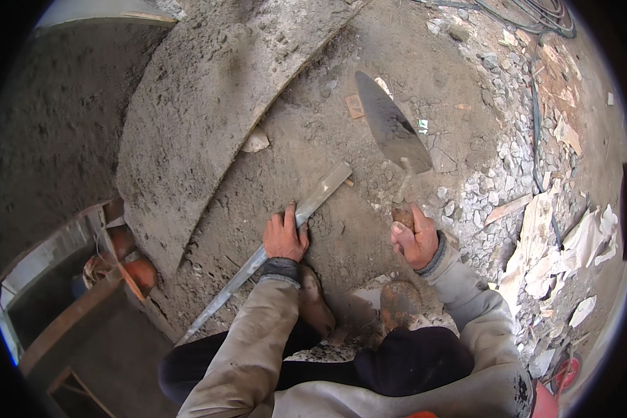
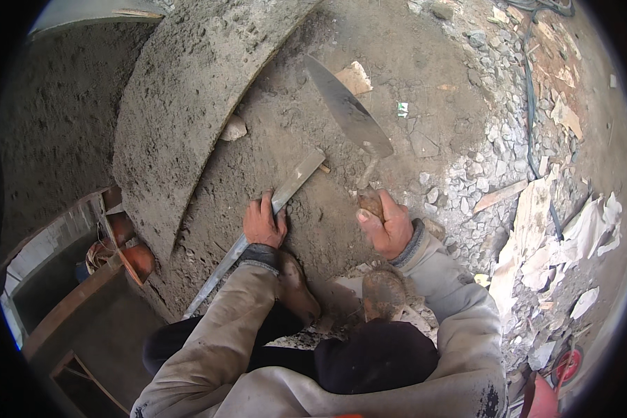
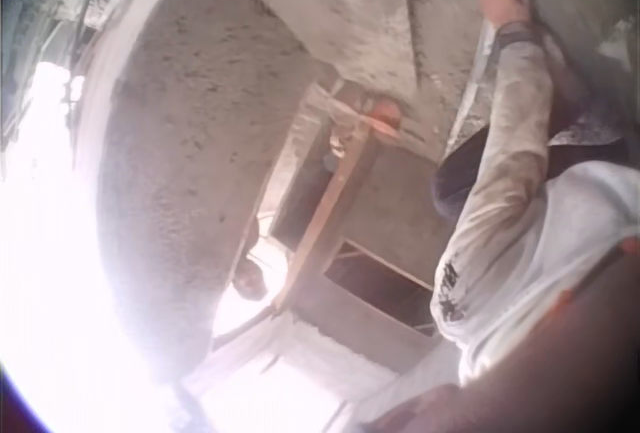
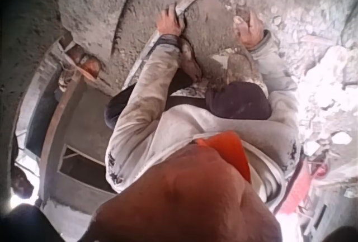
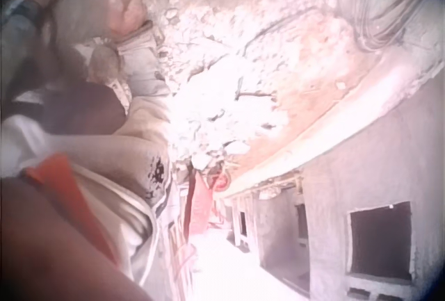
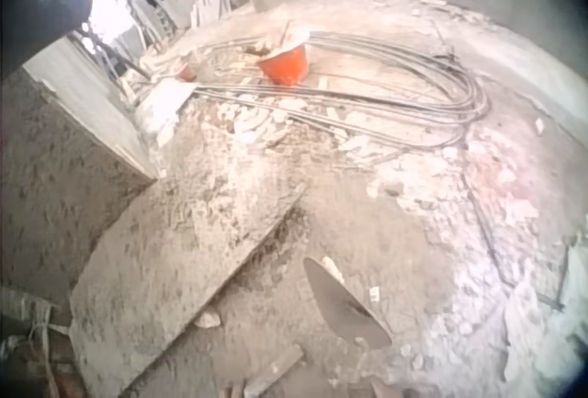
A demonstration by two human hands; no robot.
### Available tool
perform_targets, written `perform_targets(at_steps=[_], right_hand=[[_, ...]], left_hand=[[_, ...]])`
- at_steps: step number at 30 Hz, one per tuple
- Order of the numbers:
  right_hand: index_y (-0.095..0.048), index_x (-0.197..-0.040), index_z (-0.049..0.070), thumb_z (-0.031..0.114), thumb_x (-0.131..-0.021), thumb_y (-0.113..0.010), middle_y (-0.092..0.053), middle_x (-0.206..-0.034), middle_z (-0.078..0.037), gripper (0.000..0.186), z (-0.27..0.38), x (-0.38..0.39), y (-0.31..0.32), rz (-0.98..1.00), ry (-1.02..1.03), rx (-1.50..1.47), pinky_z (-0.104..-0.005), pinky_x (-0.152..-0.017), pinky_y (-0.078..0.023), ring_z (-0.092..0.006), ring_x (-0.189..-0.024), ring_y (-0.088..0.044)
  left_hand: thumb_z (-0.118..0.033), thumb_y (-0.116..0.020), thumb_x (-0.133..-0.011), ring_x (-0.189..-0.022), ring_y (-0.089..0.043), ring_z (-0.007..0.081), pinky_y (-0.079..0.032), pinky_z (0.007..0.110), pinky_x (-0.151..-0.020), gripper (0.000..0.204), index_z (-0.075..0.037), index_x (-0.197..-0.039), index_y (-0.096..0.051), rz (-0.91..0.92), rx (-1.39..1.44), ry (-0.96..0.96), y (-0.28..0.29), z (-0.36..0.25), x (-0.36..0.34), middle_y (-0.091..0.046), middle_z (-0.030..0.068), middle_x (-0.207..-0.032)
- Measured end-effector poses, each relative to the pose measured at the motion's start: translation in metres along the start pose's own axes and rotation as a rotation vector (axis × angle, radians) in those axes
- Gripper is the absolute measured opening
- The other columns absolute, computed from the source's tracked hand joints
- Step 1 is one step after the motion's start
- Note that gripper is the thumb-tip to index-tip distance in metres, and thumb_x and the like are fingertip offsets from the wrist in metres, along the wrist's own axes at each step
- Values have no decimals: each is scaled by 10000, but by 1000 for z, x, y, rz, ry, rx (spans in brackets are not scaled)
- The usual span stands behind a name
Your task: The person scoops wet cement from a bucket and applies it to a wall using a trowel. They then use a long metal straightedge to level and smooth the plastered surface. A coworker is present and also works on the wall with a hoe.
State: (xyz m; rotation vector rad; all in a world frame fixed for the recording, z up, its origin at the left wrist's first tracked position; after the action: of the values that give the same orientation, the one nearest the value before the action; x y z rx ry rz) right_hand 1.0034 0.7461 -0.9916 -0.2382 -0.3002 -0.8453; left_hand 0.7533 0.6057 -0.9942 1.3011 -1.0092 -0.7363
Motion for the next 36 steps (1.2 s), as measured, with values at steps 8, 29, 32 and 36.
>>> perform_targets(at_steps=[8,29,32,36], right_hand=[[-512,-1037,-25,234,-910,-549,-546,-647,-98,291,1,-4,2,84,-231,-82,-339,-546,-452,-193,-587,-576],[-521,-1067,-30,275,-900,-614,-624,-712,-184,360,7,-7,-12,-67,71,264,-385,-578,-510,-332,-651,-664],[-514,-1046,-38,280,-907,-608,-615,-704,-179,359,-13,-24,-8,92,-34,351,-381,-564,-503,-320,-624,-658],[-519,-1034,-29,283,-904,-608,-607,-697,-185,350,19,-6,1,-102,126,161,-378,-553,-493,-330,-603,-643]], left_hand=[[-285,-666,-821,-830,-562,331,-468,418,-723,482,-126,-1253,-524,-17,13,4,-1,-1,-2,-517,131,-936],[-468,-583,-882,-929,-521,324,-449,405,-813,525,-55,-1202,-526,69,-89,65,-6,13,0,-489,144,-981],[-476,-578,-882,-927,-520,327,-446,408,-816,538,-47,-1203,-522,56,-88,51,-9,13,-5,-486,148,-978],[-478,-577,-882,-919,-520,328,-448,411,-802,536,-48,-1198,-521,59,-68,55,-5,13,0,-484,149,-976]])
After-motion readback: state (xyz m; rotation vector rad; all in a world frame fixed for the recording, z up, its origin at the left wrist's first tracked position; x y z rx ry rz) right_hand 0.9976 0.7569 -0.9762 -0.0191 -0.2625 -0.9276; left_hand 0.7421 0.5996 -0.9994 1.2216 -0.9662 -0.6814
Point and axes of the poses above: each hand's wrist, its own x-axis away from the middle knuckle, its own y-axis out of the back of the hand, z = x × y, the point moved 5 cm from there along -x, towards the middle knuckle
